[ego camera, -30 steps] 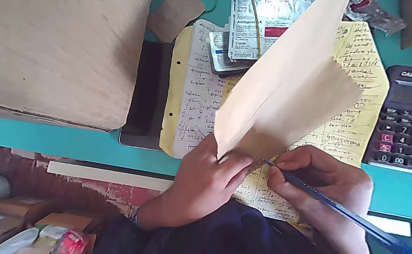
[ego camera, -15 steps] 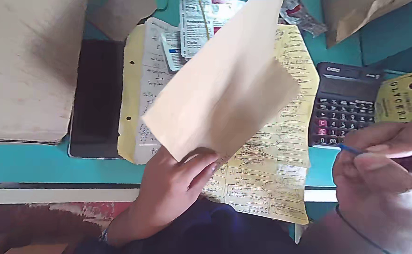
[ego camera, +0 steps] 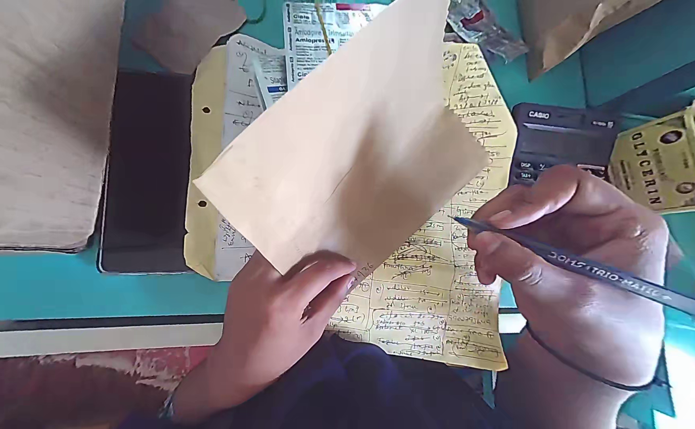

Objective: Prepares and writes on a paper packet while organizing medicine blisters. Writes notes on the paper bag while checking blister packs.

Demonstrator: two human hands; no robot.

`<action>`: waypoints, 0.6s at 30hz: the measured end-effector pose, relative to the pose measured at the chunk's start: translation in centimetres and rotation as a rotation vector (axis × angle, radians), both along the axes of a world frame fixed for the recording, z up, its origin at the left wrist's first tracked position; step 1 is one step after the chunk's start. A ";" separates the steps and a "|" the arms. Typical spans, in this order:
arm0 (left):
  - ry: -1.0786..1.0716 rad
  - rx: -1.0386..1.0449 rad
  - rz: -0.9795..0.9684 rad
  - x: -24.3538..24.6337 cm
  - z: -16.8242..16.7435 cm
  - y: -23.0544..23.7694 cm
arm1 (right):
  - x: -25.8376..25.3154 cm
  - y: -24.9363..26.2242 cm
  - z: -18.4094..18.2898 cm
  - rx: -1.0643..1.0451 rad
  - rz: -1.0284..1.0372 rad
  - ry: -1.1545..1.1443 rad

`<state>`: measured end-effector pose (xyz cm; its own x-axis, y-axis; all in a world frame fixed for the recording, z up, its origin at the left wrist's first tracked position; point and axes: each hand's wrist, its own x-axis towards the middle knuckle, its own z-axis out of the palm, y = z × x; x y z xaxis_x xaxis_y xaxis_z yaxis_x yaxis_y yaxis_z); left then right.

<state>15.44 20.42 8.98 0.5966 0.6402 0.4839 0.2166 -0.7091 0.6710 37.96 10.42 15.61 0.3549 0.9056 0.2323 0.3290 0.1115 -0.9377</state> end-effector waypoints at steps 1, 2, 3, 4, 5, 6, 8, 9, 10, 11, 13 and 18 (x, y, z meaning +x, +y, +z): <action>0.000 -0.001 -0.002 0.0 0.0 0.0 | 0.0 0.1 0.0 -0.002 0.004 -0.004; 0.001 -0.001 -0.004 0.0 0.0 0.0 | 0.0 0.1 0.0 -0.003 0.011 -0.006; 0.005 -0.001 -0.007 0.0 0.0 0.0 | -0.1 0.2 -0.1 -0.003 0.023 0.000; 0.010 -0.001 -0.008 0.0 0.1 0.0 | -0.2 0.2 -0.2 -0.010 0.043 0.010; 0.012 0.001 -0.008 0.1 0.1 0.0 | -0.4 0.2 -0.4 -0.031 0.068 0.023; 0.014 0.004 -0.008 0.1 0.1 0.0 | -0.8 0.2 -0.6 -0.064 0.096 0.029; 0.018 0.015 -0.003 0.1 0.1 -0.1 | -1.9 0.2 -1.4 -0.138 0.146 -0.004; 0.020 0.022 0.005 0.1 0.1 -0.1 | -2.4 0.2 -1.8 -0.164 0.156 -0.041; 0.023 0.023 0.011 0.1 0.1 -0.1 | -2.8 0.1 -2.3 -0.177 0.163 -0.068; 0.021 0.023 0.015 0.1 0.2 -0.1 | -3.1 0.1 -2.7 -0.168 0.153 -0.080; 0.023 0.019 0.022 0.2 0.2 -0.2 | -3.5 0.0 -3.7 -0.118 0.117 -0.096; 0.037 0.026 0.035 0.3 0.2 -0.2 | -4.1 -0.5 -4.4 -0.075 0.006 -0.188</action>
